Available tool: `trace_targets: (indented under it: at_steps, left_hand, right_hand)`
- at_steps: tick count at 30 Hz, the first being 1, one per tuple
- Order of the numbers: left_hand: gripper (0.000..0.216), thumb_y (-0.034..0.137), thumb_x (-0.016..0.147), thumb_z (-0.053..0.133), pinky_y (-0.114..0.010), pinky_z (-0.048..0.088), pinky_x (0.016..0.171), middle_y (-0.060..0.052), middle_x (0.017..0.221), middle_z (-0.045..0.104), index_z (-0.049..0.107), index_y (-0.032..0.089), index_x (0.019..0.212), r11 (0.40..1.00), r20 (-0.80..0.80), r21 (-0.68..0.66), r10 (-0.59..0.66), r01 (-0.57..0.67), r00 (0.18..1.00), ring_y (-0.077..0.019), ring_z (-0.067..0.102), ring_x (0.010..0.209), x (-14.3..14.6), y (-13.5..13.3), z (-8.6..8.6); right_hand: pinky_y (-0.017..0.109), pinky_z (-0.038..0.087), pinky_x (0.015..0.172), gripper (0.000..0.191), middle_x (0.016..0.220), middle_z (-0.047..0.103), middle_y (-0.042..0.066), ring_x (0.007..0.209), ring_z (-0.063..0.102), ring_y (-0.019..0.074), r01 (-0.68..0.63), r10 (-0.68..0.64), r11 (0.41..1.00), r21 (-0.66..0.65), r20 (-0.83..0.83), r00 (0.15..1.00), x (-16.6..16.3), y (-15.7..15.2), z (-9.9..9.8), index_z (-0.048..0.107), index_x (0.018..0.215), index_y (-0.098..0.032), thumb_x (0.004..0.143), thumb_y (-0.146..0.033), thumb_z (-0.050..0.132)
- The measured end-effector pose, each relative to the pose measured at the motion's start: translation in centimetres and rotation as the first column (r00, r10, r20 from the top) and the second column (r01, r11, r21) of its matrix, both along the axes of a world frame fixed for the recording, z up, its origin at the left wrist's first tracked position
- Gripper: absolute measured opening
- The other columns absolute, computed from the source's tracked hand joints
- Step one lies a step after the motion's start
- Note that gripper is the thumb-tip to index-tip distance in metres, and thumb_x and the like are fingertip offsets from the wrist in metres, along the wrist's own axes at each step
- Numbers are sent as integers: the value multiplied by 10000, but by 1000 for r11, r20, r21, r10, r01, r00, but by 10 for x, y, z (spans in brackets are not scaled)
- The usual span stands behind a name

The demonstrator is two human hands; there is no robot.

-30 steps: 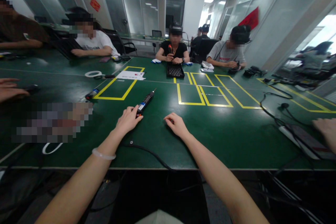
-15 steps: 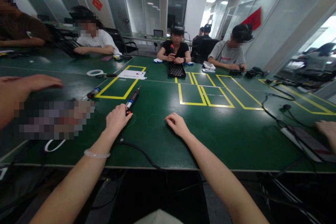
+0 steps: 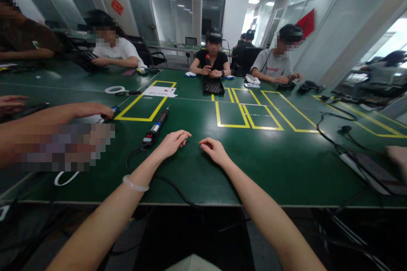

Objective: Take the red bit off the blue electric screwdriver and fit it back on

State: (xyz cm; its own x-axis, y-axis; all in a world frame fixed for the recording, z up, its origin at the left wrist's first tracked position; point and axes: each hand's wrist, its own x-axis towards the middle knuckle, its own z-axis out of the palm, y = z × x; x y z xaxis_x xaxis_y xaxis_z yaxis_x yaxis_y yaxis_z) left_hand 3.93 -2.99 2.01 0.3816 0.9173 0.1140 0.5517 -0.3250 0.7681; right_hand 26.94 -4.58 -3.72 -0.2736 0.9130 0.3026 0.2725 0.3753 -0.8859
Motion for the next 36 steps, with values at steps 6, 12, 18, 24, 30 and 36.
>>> trace_targets:
  at_steps: [6,12,18,24,30,36]
  left_hand:
    - [643,525,945,476,-240,388,573,15,757,557,435,133,1453,933,278,-241,-197,267,940,-104,472,619,42,-4,-19]
    - [627,499,944,479,-256,411,616,6,776,562,447,119,1442,951,290,-224,-142,212,946,-117,497,662,42,-3,-25]
    - [594,435,927,505,-279,453,732,0,852,583,452,150,1445,979,224,-102,-150,176,963,-139,552,765,38,-3,-26]
    - [564,403,954,459,-289,459,807,-23,976,652,421,197,1477,984,28,65,-165,163,986,-156,611,836,33,-8,-20]
    - [550,412,974,438,-327,489,872,-48,1057,671,419,206,1483,974,-106,129,-173,186,979,-180,638,917,29,-10,-16]
    - [576,443,918,519,-462,349,1139,-147,1487,474,492,182,1432,878,-411,466,325,-110,852,-315,435,1366,-27,10,-6]
  right_hand:
    - [262,495,625,324,755,685,19,656,622,136,-176,145,975,-134,-215,966,-2,3,2,610,974,-183,941,-498,540]
    - [261,498,629,285,771,652,-6,655,598,128,-198,155,970,-144,-265,952,-5,3,-1,543,953,-208,850,-438,675]
    - [260,478,680,232,870,617,-9,703,571,121,-87,70,992,-87,-174,982,-3,3,-1,550,969,-209,812,-324,675]
    - [261,450,663,170,818,618,-5,693,546,128,-39,33,997,-73,-72,997,-1,2,1,594,934,-191,842,-325,640]
    - [251,424,637,180,791,615,-12,658,519,118,-52,49,998,-46,-65,997,0,4,-4,608,931,-188,850,-347,637]
    - [256,447,670,251,828,647,2,694,558,124,-21,18,998,-58,-57,998,2,6,-5,647,1044,-179,828,-305,663]
